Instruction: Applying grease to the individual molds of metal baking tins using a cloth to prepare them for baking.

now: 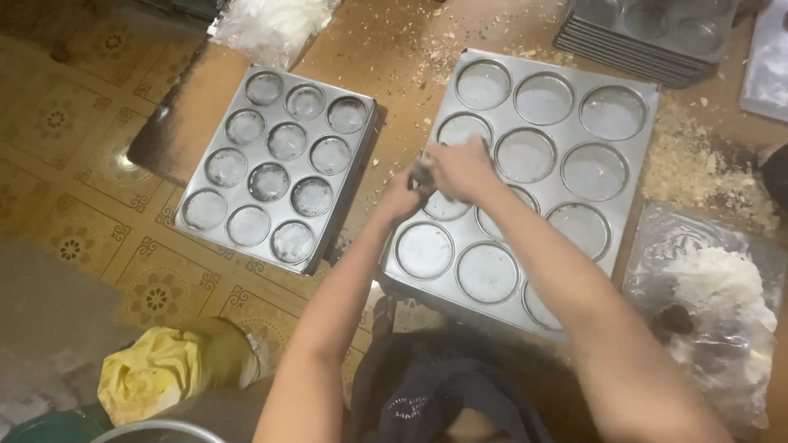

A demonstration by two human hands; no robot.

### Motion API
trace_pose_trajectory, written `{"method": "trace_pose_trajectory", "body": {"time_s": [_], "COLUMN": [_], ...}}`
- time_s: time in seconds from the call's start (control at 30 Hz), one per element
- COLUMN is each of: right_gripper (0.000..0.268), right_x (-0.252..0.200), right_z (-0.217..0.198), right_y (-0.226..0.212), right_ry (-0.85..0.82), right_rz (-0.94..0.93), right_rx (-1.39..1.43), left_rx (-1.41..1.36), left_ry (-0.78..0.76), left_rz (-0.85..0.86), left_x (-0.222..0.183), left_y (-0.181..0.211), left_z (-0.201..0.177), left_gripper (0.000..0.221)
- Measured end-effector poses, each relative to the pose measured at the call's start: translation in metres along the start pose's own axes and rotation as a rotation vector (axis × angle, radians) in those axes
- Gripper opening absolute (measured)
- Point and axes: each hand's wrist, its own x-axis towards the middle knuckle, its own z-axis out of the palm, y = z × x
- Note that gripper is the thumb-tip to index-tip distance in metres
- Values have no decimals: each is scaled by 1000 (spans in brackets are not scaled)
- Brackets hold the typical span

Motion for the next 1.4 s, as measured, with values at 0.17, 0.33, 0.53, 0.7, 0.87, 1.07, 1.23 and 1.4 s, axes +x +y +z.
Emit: {"method": "trace_pose_trajectory", "body": {"time_s": [0.17, 0.33, 0.53, 0.7, 0.87, 1.07, 1.23, 1.4], "right_gripper": [23, 24, 20, 17, 18, 23, 10, 10], "right_x": [3, -63, 29, 69, 1, -87, -44, -8], "right_z": [-9, -24, 17, 4, -10, -31, 28, 31], "right_y": [-6, 37, -3, -8, -35, 27, 13, -46], "right_ry": [64, -12, 155, 280, 72, -51, 337, 246], "right_rz": [69, 256, 276, 375, 320, 600, 489, 277], "right_rx": [47, -25, 39, -71, -93, -160, 119, 95], "left_rx": [-80, -83, -121, -199, -94, -265, -336, -450], "left_ry": [-46, -80, -152, -169, -200, -333, -397, -578], "left_rz": [-32, 67, 72, 76, -26, 0, 10, 245], "left_x": [4, -16, 16, 6, 28, -5, -3, 31], "left_y": [-18, 8, -25, -8, -40, -2, 16, -40], "left_z": [2, -8, 10, -1, 20, -16, -32, -17], "left_gripper": [55, 79, 82, 82, 74, 108, 149, 105]}}
